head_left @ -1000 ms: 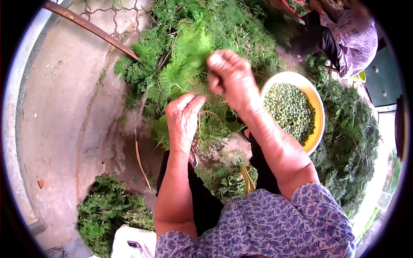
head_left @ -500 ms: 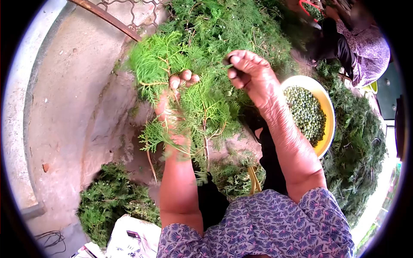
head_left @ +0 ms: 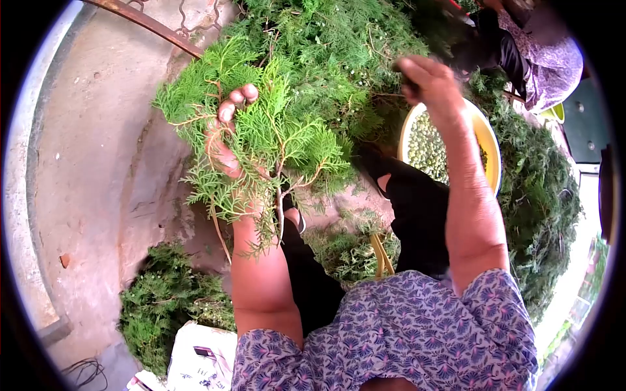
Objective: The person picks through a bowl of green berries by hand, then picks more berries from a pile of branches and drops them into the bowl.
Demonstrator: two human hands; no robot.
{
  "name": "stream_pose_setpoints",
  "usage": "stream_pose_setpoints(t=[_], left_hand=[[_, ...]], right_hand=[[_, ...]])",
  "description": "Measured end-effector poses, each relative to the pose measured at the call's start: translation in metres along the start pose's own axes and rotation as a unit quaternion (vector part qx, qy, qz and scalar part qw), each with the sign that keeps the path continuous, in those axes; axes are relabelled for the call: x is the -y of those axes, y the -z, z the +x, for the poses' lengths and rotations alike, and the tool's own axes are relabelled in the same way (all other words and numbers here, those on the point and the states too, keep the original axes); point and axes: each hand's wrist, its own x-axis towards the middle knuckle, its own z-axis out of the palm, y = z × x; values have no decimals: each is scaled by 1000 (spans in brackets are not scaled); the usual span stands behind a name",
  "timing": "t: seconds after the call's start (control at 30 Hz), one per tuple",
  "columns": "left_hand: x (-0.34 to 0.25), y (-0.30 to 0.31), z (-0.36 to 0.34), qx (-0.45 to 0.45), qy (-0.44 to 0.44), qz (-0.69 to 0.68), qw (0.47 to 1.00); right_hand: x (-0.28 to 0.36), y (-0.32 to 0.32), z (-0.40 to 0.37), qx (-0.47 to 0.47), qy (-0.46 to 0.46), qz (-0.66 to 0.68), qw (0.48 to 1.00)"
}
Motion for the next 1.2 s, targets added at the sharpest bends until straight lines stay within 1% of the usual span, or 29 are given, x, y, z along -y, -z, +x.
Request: stream_pose_setpoints(t=[0.07, 0.13, 0.17, 0.2, 0.23, 0.27, 0.3, 0.33, 0.37, 0.4, 0.43, 0.47, 0.5, 0.53, 0.57, 0.6, 0.67, 0.73, 0.77, 0.8, 0.87, 0.9, 0.93, 0.97, 1.0, 1.07, 1.1, 1.13, 1.2], left_hand=[[-2, 1, 2, 7, 4, 3, 1000], [-3, 7, 0, 6, -15, 37, 999], [-4, 5, -1, -31, -19, 44, 998], [-5, 4, -1, -68, -22, 51, 996], [-4, 2, -2, -63, -33, 63, 996], [-4, -1, -2, -60, -38, 62, 996], [-4, -3, -2, -113, -37, 78, 990], [-2, -6, -3, -166, -34, 95, 981], [1, -7, -6, -165, -31, 94, 981], [5, -7, -6, -163, -56, 181, 968], [7, -8, -6, -160, -82, 269, 946], [9, -12, -2, -231, -47, 163, 958], [11, -7, 2, -267, -25, 185, 945], [12, -2, 7, -301, -4, 204, 931], [17, -9, 6, -295, -36, 228, 927], [22, -15, 6, -294, -36, 225, 928], [24, -23, 7, -319, -17, 182, 930], [22, -16, 2, -322, -24, 220, 920], [21, -21, 4, -345, -17, 321, 882], [19, -27, 5, -365, -9, 419, 832], [18, -41, 5, -375, 14, 405, 833], [19, -34, 4, -345, 22, 430, 834], [18, -26, 3, -313, 28, 453, 834], [10, -20, 2, -260, 86, 440, 855], [10, -17, -1, -258, 86, 438, 857], [8, -30, 0, -280, 126, 458, 834], [7, -25, -1, -249, 127, 447, 850], [4, -15, -1, -187, 140, 438, 868], [4, -30, -2, -190, 163, 470, 846]], right_hand=[[-22, 38, -3, -21, 50, -17, 998], [-62, 83, -2, -41, 2, -115, 993], [-88, 108, -2, -48, 15, -226, 973], [-114, 130, -5, -55, 28, -333, 941], [-142, 148, -11, -94, 74, -442, 889], [-158, 159, -19, -132, 118, -544, 820], [-154, 158, -23, -119, 114, -512, 843], [-103, 123, -41, -80, 71, -358, 927], [-69, 93, -50, -40, 73, -325, 942], [-38, 59, -61, -34, 75, -291, 953], [-22, 35, -68, 25, 70, -198, 977], [-3, 10, -86, 132, 45, 32, 990], [13, -15, -94, 184, 190, -150, 953], [19, -36, -100, 211, 292, -224, 906], [15, -51, -106, 218, 353, -234, 879], [16, -69, -112, 178, 333, -231, 897], [3, -81, -102, 147, 287, -162, 933], [-9, -74, -83, 160, 282, -133, 937], [2, -66, -81, 205, 153, -126, 958], [10, -57, -80, 229, 120, -160, 953], [-12, -48, -71, 236, 206, -183, 932], [-17, -47, -71, 232, 205, -186, 932], [-16, -47, -73, 194, 134, -153, 960], [-16, -47, -74, 155, 64, -117, 979], [-19, -45, -72, 153, 64, -119, 979], [-19, -42, -70, 186, 26, -57, 981], [-15, -38, -71, 195, 83, -152, 965], [-8, -39, -71, 187, 79, -153, 967], [1, -36, -76, 220, 88, -218, 947]])
